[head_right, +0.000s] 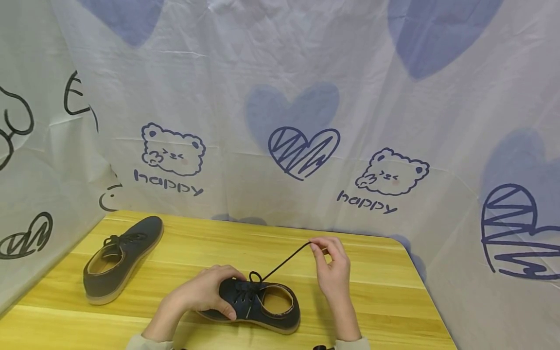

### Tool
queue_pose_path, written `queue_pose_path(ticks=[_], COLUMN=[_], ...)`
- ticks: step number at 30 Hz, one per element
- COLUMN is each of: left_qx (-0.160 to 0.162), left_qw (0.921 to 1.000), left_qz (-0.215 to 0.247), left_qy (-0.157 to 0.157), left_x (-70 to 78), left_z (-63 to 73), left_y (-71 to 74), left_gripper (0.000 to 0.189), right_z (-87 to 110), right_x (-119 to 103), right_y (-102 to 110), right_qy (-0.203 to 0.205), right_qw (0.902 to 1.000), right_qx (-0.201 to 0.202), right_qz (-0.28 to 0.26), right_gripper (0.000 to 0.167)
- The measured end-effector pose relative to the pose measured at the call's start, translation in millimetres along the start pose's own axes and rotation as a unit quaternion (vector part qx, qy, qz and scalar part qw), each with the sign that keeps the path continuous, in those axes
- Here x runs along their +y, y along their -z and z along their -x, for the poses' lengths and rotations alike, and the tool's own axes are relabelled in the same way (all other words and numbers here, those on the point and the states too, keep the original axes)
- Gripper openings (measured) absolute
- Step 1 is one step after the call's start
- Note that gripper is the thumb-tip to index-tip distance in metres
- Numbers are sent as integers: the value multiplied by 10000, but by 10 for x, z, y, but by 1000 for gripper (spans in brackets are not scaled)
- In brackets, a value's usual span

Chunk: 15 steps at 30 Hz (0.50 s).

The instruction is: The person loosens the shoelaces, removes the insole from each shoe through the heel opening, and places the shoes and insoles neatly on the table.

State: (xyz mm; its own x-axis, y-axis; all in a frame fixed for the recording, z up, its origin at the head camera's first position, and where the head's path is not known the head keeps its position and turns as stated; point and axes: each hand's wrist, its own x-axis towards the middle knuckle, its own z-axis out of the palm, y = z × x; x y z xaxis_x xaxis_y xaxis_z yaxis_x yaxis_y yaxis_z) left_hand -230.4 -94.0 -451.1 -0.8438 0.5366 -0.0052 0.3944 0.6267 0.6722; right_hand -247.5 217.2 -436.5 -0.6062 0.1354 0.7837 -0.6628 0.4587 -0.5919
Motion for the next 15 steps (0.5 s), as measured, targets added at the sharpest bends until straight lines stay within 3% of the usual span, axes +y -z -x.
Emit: queue_pose_path(ticks=[15], left_qx=[-15], left_qw=[10000], left_qz=[19], left_qy=[22], left_x=[6], left_z=[4], left_y=[3], left_gripper=[73], right_z=[0], right_x=[83], right_y=[73], right_qy=[-117], right_qw=[9999], right_qx=[-8], right_qz=[-104], right_gripper=[15])
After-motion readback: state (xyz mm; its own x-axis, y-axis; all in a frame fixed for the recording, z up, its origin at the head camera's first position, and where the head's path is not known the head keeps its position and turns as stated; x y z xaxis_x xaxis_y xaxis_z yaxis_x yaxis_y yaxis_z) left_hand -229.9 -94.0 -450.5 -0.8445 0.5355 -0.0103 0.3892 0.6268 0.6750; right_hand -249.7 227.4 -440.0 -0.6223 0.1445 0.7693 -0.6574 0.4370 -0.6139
